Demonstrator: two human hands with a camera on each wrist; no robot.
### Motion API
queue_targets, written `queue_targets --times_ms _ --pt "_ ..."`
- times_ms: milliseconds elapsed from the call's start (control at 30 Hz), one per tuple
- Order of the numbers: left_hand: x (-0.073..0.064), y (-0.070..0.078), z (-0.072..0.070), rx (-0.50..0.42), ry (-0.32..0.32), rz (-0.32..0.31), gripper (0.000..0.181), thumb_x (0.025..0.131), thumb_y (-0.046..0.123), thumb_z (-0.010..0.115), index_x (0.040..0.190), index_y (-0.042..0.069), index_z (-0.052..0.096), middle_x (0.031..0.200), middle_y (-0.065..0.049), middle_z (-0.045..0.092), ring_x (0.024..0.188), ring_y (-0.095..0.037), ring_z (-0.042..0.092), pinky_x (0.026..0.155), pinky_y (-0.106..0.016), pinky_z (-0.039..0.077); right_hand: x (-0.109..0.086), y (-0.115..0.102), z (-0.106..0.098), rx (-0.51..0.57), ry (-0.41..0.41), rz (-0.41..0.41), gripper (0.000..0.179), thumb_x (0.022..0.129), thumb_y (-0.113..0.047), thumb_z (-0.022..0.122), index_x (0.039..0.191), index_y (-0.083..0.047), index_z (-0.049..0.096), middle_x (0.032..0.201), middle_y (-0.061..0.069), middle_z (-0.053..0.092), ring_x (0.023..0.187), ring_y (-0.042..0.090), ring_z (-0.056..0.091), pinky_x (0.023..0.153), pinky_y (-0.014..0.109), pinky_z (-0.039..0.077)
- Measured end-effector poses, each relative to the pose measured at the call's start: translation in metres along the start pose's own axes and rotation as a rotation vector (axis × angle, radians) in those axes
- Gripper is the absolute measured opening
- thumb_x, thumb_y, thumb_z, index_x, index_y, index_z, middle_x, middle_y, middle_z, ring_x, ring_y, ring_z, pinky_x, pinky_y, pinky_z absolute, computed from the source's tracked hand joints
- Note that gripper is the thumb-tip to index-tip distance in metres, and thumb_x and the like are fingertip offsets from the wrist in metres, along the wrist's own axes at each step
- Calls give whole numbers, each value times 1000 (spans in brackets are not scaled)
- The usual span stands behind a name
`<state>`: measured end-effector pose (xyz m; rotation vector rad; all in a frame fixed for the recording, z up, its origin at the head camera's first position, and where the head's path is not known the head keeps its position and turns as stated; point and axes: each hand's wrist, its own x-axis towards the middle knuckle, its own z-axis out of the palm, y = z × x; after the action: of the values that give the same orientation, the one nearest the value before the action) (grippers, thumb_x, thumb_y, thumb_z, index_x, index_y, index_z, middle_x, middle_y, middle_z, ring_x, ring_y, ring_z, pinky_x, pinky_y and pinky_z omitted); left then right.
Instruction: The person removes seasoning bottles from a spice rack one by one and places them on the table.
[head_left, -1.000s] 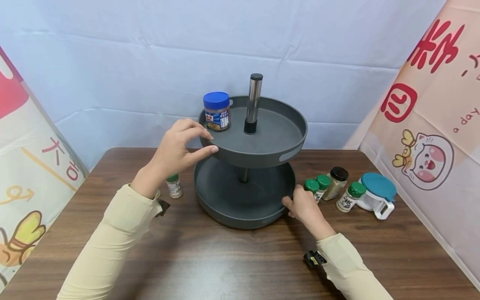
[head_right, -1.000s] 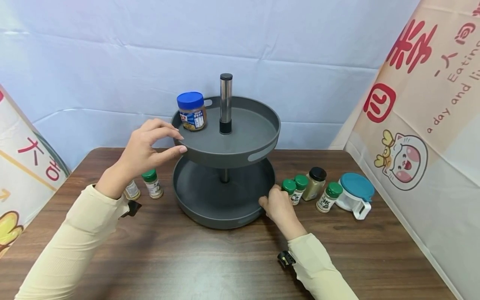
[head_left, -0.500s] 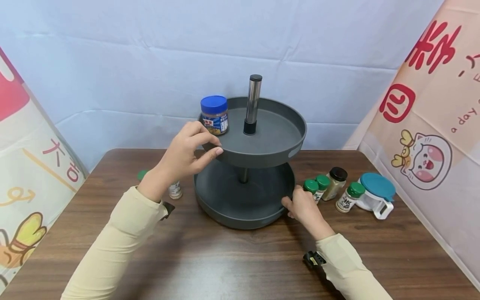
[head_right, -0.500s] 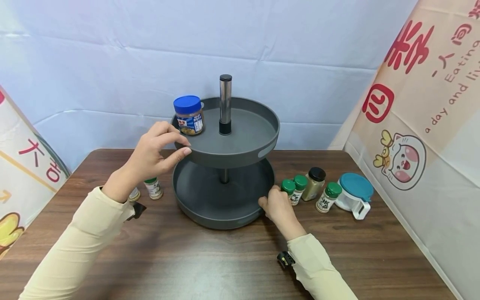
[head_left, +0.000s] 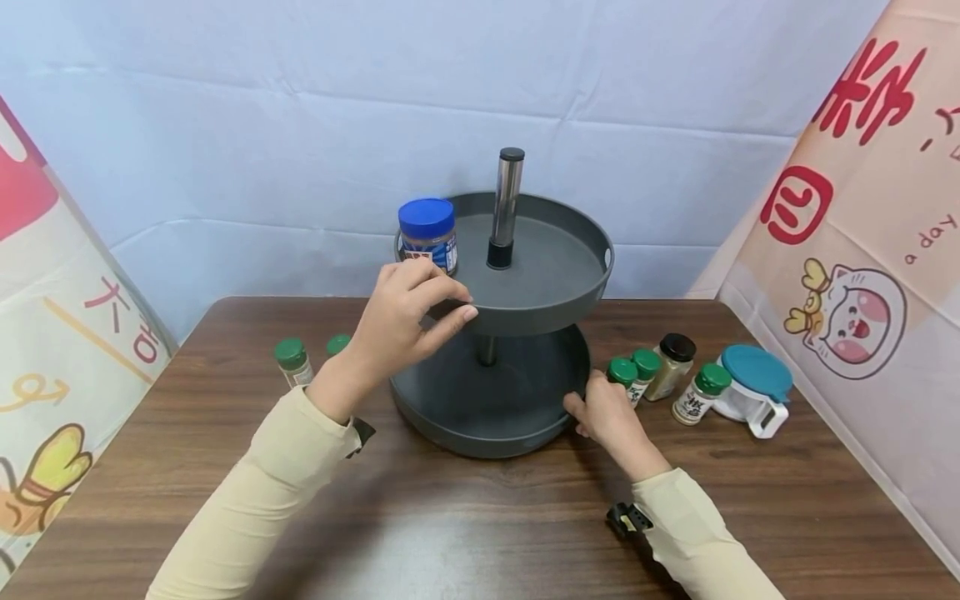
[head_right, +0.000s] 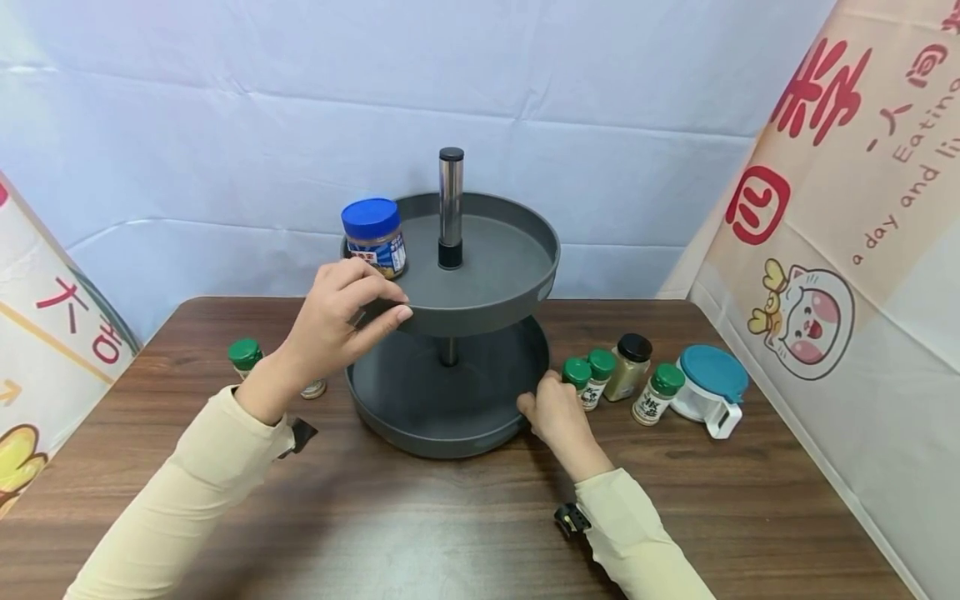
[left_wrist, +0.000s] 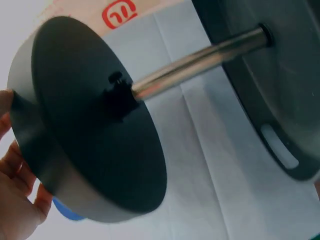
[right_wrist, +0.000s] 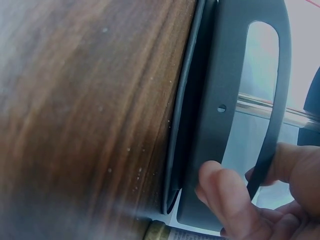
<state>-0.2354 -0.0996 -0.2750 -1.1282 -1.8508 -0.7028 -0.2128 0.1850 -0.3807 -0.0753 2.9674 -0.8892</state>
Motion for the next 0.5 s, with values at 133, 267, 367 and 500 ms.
queue_targets --times_ms 133,267,367,500 --pt "2 11 6 50 4 -26 9 83 19 70 86 11 67 78 -2 53 70 -17 47 72 -44 34 0 0 1 5 5 -1 37 89 -15 47 112 14 44 57 7 55 46 14 56 49 31 46" --pt "4 22 11 77 9 -58 7 84 17 67 87 10 68 82 -3 56 76 -19 52 76 -47 35 0 1 2 6 12 1 37 89 -15 47 112 14 45 56 6 55 46 14 56 49 31 46" --pt "5 29 14 86 14 -81 6 85 15 66 88 10 69 83 -3 56 78 -20 53 78 -48 34 0 2 2 12 5 0 38 89 -15 47 113 14 44 56 6 55 46 14 56 49 32 46" --pt "7 35 18 108 18 -107 7 86 16 66 88 11 70 82 -3 55 77 -20 53 76 -46 34 0 3 2 14 1 -1 40 90 -15 47 115 15 43 56 6 56 46 14 56 50 32 47"
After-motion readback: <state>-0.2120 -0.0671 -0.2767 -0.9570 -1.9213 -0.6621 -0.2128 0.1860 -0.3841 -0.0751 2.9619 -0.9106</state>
